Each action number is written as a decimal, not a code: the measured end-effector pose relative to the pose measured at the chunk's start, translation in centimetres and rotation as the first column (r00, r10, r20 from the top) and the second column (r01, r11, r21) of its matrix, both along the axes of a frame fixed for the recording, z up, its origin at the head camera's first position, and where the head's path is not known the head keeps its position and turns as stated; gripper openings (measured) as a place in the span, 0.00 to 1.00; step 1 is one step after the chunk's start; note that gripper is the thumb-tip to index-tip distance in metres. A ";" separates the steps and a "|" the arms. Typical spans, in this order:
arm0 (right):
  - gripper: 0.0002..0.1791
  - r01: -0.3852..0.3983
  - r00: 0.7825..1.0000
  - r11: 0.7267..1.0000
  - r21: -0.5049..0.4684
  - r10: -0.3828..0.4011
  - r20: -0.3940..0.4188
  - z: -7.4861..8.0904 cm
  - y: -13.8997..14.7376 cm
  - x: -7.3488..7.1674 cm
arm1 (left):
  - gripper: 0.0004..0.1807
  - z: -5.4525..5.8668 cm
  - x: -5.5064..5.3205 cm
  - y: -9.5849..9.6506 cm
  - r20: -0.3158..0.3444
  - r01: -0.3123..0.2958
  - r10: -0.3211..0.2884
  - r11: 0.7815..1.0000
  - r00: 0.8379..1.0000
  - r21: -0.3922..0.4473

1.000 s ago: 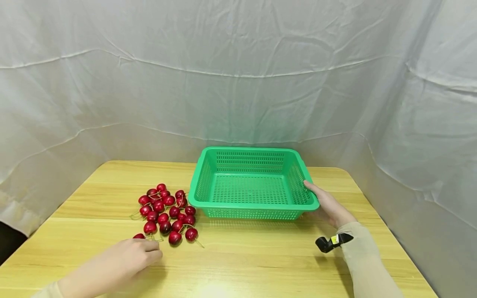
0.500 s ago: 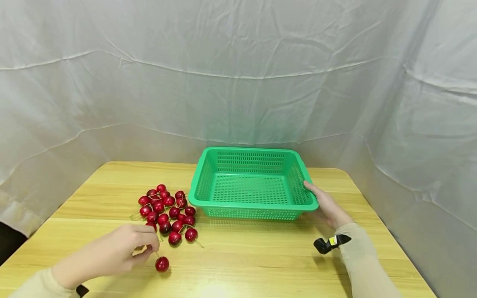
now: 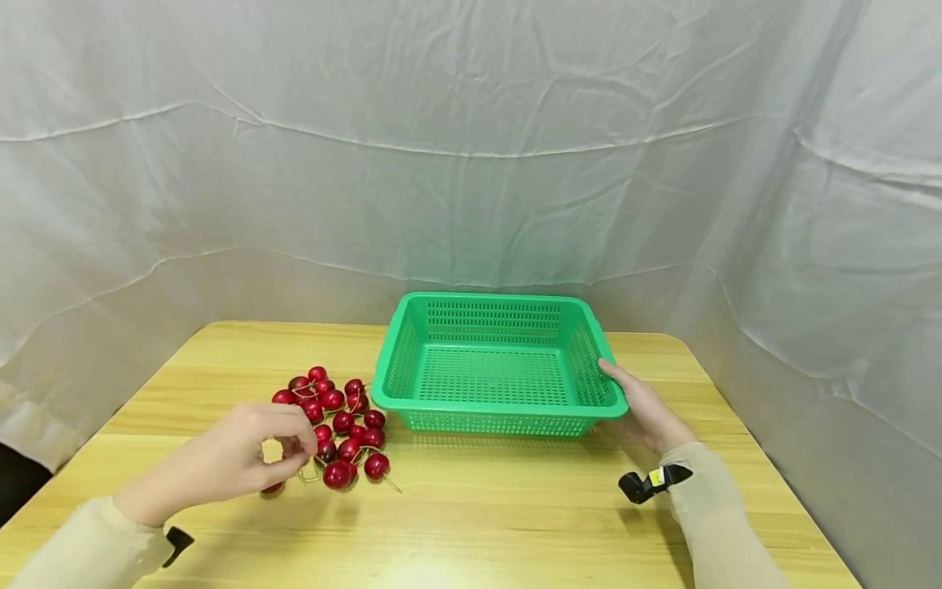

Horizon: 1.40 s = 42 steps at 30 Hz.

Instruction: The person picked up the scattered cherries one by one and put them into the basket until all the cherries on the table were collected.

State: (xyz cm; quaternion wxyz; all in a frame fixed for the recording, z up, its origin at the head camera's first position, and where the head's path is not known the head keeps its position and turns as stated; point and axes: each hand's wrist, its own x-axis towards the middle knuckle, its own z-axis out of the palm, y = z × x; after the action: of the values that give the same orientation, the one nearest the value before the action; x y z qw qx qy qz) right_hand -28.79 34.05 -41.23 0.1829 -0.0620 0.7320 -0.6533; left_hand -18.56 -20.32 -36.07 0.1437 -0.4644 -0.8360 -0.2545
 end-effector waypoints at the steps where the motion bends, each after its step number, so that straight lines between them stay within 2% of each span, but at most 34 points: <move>1: 0.42 0.002 1.000 1.000 -0.001 -0.002 0.001 0.0 0.0 0.0 | 0.20 0.1 -0.3 0.0 0.005 -0.010 0.010 1.000 1.000 0.008; 6: 0.43 0.009 1.000 1.000 0.002 -0.009 0.001 0.0 0.0 0.1 | 0.19 0.9 -1.6 0.2 0.030 -0.073 0.071 0.996 0.997 0.052; 12: 0.43 0.012 1.000 1.000 0.007 -0.012 0.003 0.0 0.0 0.1 | 0.16 2.0 -3.4 1.4 0.089 -0.151 0.144 0.985 0.986 0.082; 19: 0.43 0.006 1.000 1.000 -0.001 -0.006 0.004 0.0 0.0 0.1 | 0.13 2.5 -6.1 3.1 0.124 -0.214 0.202 0.972 0.971 0.093; 26: 0.43 0.004 1.000 1.000 -0.004 -0.004 0.003 0.0 0.0 0.0 | 0.09 2.5 -9.0 4.7 0.122 -0.225 0.211 0.968 0.970 0.109; 33: 0.44 0.001 1.000 1.000 0.007 -0.001 0.007 0.0 0.1 -0.1 | 0.09 2.0 -11.4 6.8 0.160 -0.246 0.233 0.966 0.959 0.072; 37: 0.43 -0.003 1.000 1.000 0.002 0.003 0.011 0.0 0.1 -0.1 | 0.10 1.5 -12.5 7.8 0.163 -0.236 0.227 0.971 0.960 0.033; 42: 0.37 -0.005 0.999 0.998 -0.066 0.009 0.047 0.1 0.3 -0.1 | 0.09 1.0 -13.4 9.2 0.179 -0.219 0.219 0.975 0.959 -0.020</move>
State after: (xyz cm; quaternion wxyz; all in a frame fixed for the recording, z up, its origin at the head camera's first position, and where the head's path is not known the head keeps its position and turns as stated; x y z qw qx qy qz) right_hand -28.93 34.32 -41.17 0.2005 -0.0550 0.7054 -0.6777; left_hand -31.98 -11.15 -35.04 0.0948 -0.3440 -0.8919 -0.2777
